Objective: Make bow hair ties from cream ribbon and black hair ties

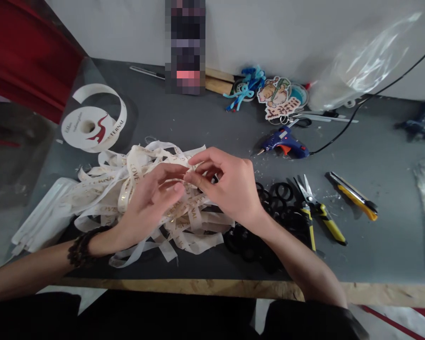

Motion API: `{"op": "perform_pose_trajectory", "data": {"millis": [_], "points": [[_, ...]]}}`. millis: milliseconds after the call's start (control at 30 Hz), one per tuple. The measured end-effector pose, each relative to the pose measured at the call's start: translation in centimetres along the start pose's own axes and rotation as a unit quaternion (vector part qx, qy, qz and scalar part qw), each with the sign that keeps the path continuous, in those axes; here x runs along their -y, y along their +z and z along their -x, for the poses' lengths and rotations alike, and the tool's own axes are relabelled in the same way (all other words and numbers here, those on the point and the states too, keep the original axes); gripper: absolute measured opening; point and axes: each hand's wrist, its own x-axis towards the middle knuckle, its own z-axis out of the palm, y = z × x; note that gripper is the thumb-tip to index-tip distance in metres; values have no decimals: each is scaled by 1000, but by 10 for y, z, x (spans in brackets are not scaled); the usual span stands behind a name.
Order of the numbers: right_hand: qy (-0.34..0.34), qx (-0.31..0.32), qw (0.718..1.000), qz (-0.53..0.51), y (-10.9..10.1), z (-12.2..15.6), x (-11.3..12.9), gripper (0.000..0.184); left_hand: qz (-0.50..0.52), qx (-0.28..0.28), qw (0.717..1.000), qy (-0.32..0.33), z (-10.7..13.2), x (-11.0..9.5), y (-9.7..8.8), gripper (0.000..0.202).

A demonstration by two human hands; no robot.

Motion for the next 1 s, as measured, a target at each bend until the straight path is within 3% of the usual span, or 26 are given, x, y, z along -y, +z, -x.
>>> {"op": "perform_pose_trajectory", "data": {"millis": [400, 600, 767, 867, 1000], "points": [[41, 101, 988, -111, 5, -10, -25, 34, 103, -15, 988, -115, -6, 21, 4, 28], [60, 153, 967, -193, 7, -16, -35, 34, 161, 1, 979, -121, -11, 27, 7, 22], [57, 162, 975, -143, 4, -11, -27, 24, 182, -20, 975, -122, -10, 23, 7, 25], [54, 131, 987, -70, 2, -9, -25, 23, 190, -28, 970, -150, -10, 23, 8, 25], [77, 155, 984, -44, 3, -10, -31, 28, 209, -36, 964, -158, -10, 27, 9, 25]]}}
